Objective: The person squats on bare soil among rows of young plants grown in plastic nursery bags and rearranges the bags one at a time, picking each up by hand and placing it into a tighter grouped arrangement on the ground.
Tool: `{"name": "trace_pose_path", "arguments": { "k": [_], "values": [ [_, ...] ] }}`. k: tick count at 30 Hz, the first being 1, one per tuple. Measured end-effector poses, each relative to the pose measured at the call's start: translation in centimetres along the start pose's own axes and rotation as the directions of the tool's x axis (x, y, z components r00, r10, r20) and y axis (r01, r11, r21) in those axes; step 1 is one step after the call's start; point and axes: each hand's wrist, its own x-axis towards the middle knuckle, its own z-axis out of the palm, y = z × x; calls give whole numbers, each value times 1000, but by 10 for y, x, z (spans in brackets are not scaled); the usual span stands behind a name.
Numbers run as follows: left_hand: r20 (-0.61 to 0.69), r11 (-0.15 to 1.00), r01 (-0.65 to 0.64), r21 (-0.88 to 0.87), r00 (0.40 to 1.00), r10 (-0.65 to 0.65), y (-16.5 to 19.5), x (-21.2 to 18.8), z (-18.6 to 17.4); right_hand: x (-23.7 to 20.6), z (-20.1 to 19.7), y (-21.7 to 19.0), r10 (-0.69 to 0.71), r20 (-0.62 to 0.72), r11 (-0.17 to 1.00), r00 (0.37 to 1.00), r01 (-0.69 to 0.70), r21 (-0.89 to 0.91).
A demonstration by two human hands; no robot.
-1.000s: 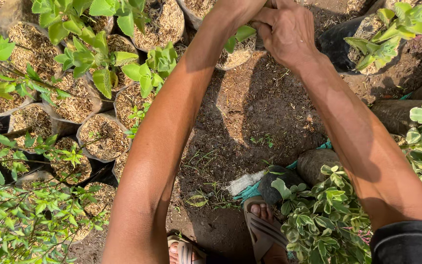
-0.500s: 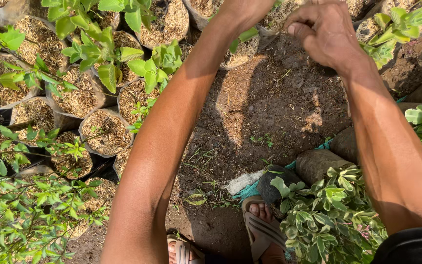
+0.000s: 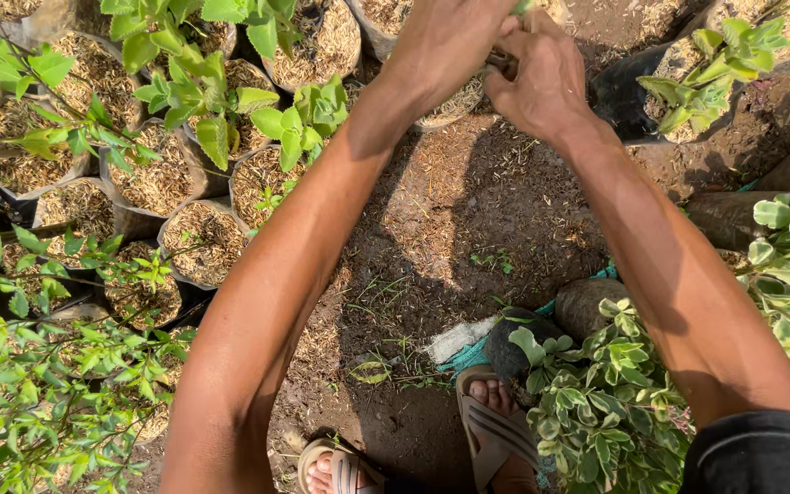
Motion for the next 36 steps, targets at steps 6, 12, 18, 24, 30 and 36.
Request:
{"name": "trace_pose_path", "arguments": {
  "k": [6, 12, 18, 24, 30, 36],
  "values": [
    [47, 891, 62, -450, 998, -45, 54, -107, -11, 13, 2, 3, 94, 60, 981, 994, -103, 162],
    [198, 844, 297, -447, 953, -230, 39, -175, -5, -3, -18, 0, 182, 136, 968, 974, -202, 148],
    [192, 718, 638, -278, 770, -609, -20, -193, 6, -27, -48, 1, 463, 796, 806, 390, -559, -196],
    [148, 460, 571, -680, 722, -676, -44, -166, 24, -6, -53, -2, 714, 425, 567, 556, -816, 114],
    [36, 465, 511, -723, 700, -713, -36, -138, 42, 5, -13, -31, 240, 23, 965, 970, -241, 105],
    [-17, 437, 419, -796, 706, -708, -30, -119, 44, 6, 1, -15, 209, 172, 955, 963, -239, 178]
  ]
}}
